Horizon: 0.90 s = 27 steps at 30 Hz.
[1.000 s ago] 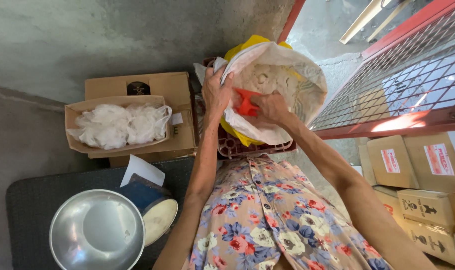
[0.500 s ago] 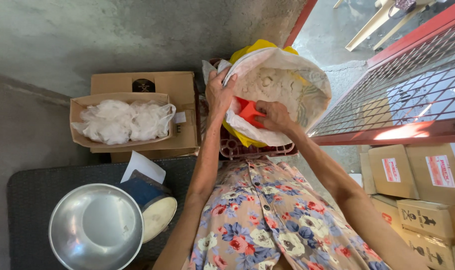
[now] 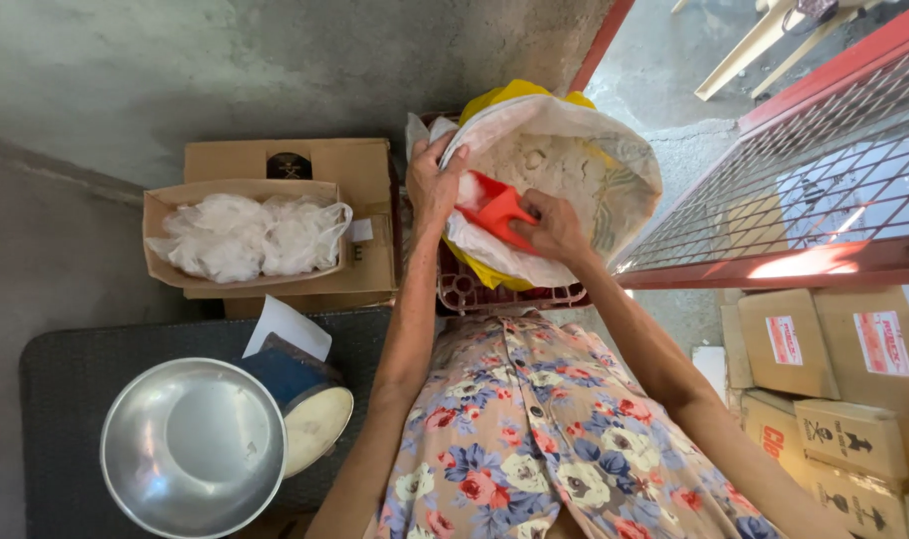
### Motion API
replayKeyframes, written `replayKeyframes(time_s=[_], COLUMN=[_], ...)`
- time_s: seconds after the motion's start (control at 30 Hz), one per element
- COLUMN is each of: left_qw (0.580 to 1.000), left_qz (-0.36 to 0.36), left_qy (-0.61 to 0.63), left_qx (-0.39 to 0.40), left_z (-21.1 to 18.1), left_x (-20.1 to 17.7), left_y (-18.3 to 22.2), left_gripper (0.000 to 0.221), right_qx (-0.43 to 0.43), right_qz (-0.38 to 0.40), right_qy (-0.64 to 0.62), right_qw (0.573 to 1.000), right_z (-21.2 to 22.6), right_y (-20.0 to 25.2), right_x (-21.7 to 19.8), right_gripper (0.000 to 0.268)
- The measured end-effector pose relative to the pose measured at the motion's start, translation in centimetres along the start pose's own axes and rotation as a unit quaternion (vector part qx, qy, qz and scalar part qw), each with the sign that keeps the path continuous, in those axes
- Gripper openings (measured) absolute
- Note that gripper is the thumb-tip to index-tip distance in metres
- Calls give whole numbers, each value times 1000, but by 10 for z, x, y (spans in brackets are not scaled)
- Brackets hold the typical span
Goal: Scooping powder from a large bag, weighing it on a scale, transferring it into individual plastic bags, and packing those bags into a cardboard box.
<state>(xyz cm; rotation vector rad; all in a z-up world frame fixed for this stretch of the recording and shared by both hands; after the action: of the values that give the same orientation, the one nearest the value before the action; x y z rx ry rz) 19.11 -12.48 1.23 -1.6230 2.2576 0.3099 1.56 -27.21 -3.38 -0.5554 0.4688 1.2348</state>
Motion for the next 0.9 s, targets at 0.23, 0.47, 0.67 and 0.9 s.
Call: replayKeyframes(time_s=[0.23, 0.47, 0.67, 0.9], left_qw=[1000, 999, 993, 995], left_qz=[-13, 18, -10, -30], left_qy=[8, -29, 120, 96], left_qx=[15, 11, 1, -2], left_z=[1, -27, 19, 3], left_x=[-1, 16, 5, -4], left_y=[3, 34, 2, 25], left_gripper=[40, 37, 38, 37], right_qx=[13, 40, 19, 44], right_qz=[-106, -147, -180, -204], right_qy=[-20, -49, -46, -25], right_qw=[994, 987, 982, 978], right_z=[-4, -1, 10, 9], right_y=[32, 39, 65, 85], right_x=[-40, -23, -36, -56], right_gripper=[28, 28, 31, 30])
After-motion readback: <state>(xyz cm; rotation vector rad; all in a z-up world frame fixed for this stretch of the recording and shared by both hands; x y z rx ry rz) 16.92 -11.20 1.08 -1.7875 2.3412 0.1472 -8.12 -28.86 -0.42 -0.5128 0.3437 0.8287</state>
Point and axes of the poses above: each hand's wrist, its own y-axis away from the middle knuckle, its own x-axis out of the palm, z = x × y, the point moved 9 cm from there along -y, towards the middle knuckle, and after that the axes turned 9 degrees about -x, right-handed, at the moved point
